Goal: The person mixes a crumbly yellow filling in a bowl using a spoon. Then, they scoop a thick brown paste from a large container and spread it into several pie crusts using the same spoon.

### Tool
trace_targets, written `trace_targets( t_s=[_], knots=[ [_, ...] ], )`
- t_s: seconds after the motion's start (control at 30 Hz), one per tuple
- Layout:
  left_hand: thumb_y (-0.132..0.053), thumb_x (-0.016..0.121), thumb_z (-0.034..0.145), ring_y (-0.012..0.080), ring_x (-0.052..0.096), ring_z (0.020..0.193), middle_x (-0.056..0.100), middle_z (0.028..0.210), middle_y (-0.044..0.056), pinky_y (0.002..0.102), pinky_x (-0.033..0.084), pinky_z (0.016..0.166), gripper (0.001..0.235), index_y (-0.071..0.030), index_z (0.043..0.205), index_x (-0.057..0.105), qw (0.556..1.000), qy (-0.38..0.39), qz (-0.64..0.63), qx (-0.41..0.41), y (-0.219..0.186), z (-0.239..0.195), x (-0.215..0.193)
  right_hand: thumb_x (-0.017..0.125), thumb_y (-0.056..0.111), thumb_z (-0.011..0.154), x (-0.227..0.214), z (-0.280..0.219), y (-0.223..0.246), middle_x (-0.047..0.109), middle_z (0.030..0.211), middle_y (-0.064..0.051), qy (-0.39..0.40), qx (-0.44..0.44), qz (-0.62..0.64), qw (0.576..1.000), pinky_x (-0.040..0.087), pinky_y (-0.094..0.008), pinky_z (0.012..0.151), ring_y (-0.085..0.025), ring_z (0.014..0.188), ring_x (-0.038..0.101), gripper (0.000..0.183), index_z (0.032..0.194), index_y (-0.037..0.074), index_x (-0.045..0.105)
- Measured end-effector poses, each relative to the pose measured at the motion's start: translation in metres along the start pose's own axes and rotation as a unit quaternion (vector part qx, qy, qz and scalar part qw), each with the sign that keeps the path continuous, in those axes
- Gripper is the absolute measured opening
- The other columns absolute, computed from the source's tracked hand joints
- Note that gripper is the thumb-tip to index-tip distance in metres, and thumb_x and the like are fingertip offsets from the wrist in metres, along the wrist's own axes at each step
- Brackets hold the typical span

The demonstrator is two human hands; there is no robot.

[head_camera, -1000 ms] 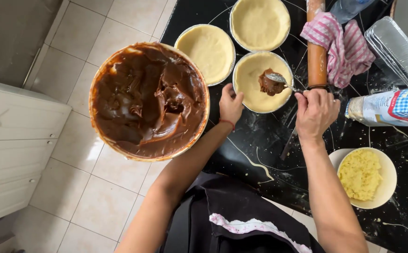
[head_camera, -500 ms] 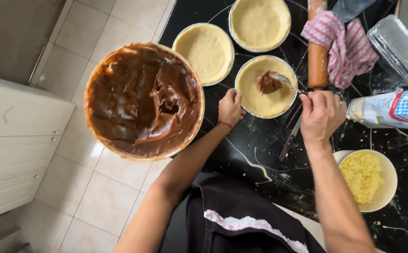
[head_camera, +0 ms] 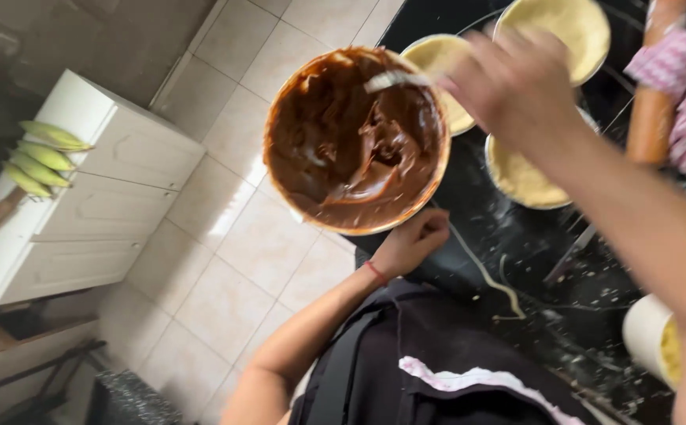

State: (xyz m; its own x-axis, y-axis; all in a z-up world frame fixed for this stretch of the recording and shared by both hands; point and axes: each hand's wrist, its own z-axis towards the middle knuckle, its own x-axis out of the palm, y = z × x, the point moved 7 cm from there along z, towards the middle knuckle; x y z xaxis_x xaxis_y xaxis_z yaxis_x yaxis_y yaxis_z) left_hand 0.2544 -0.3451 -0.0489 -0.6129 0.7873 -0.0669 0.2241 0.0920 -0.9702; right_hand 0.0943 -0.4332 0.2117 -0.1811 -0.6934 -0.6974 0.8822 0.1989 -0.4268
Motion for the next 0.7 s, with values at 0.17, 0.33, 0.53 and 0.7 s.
trace_targets(
  t_s=[0.17,0.33,0.53,0.7],
  knots=[
    [-0.031,0.067,0.107,0.0139,0.067,0.125,0.071,0.129,0.010,0.028,0.056,0.093,0.047,-0.005,0.146,0.062,0.995,-0.063,-0.010,0.072,0.009,-0.002,-0.015,0.072,0.064,0.123,0.051,0.041,0.035,0.060,0.073,0.018,0.137,-0.124,0.001,0.983,0.049,-0.027,0.049,-0.005,0.060,0.060,0.052,0.085,0.033,0.054],
    [-0.020,0.066,0.107,0.0118,0.065,0.100,0.071,0.118,0.004,0.029,0.055,0.087,0.024,-0.006,0.126,0.068,0.998,-0.038,-0.033,0.047,0.005,-0.031,-0.030,0.057,0.073,0.123,0.046,0.027,0.041,0.058,0.066,0.018,0.280,-0.116,0.038,0.952,0.037,-0.022,0.045,-0.003,0.051,0.051,0.051,0.091,0.032,0.056],
    [-0.025,0.066,0.106,0.0122,0.069,0.088,0.075,0.118,0.008,0.029,0.062,0.069,0.039,-0.002,0.136,0.068,0.993,-0.057,-0.078,-0.067,0.016,-0.056,-0.048,0.052,0.074,0.116,0.042,0.011,0.048,0.066,0.069,0.014,0.371,-0.084,0.090,0.920,0.045,-0.025,0.046,-0.007,0.052,0.059,0.048,0.095,0.031,0.057],
    [-0.026,0.067,0.107,0.0147,0.070,0.084,0.075,0.111,0.007,0.030,0.059,0.068,0.034,-0.003,0.132,0.069,0.995,-0.049,-0.068,-0.057,0.010,-0.047,-0.041,0.059,0.070,0.110,0.022,0.018,0.049,0.070,0.072,0.007,0.441,0.017,0.228,0.868,0.057,-0.040,0.062,-0.017,0.064,0.071,0.045,0.094,0.028,0.062]
  ],
)
